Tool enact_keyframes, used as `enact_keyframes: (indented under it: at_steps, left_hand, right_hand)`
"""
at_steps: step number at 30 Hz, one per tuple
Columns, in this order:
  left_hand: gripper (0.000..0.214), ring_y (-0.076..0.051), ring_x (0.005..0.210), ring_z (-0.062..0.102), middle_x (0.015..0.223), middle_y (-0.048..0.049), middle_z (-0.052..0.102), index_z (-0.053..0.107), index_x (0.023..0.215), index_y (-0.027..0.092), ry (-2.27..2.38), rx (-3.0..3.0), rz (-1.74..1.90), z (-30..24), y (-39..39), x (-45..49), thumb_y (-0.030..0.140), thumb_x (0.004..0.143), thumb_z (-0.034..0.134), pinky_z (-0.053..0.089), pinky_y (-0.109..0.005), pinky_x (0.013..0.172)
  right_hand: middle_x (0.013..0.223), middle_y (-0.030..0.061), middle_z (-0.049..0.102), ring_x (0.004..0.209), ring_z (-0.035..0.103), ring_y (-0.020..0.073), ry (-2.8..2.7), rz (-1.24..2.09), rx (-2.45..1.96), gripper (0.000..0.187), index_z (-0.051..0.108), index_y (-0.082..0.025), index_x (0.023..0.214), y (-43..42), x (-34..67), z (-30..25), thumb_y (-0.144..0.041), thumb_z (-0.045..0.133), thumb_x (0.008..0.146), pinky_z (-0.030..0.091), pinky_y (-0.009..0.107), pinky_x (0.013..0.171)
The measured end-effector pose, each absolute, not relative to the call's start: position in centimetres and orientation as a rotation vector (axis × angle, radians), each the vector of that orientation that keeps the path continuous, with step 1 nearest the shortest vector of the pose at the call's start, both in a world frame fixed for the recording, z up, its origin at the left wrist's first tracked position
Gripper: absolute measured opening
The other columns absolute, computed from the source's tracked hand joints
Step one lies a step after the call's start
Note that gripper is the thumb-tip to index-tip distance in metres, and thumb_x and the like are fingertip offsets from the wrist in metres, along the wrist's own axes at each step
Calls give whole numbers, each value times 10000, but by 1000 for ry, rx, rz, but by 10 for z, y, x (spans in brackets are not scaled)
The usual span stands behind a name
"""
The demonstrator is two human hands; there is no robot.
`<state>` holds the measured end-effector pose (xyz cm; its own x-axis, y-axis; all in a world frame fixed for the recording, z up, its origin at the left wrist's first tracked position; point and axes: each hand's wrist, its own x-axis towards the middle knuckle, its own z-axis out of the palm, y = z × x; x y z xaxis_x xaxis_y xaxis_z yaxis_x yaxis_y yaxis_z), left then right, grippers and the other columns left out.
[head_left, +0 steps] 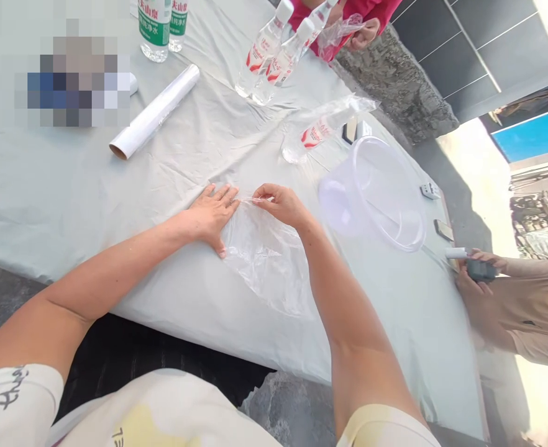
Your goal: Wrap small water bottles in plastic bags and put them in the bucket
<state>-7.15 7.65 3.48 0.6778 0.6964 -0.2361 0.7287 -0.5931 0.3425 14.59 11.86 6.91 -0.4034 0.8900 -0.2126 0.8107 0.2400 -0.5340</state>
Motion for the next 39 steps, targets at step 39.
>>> enact_keyframes:
  at_steps: [39]
  left_hand:
    - [1133, -369, 1559, 5, 1704, -124, 27, 158, 1610, 181, 895, 2514, -212, 40, 78, -69, 711, 734, 642, -63, -549, 1222]
  right_hand:
    - [934, 39, 714, 782, 639, 155, -2444, 755, -1572, 134, 673, -210, 1018, -55, 111, 52, -275, 571, 962, 462, 280, 704]
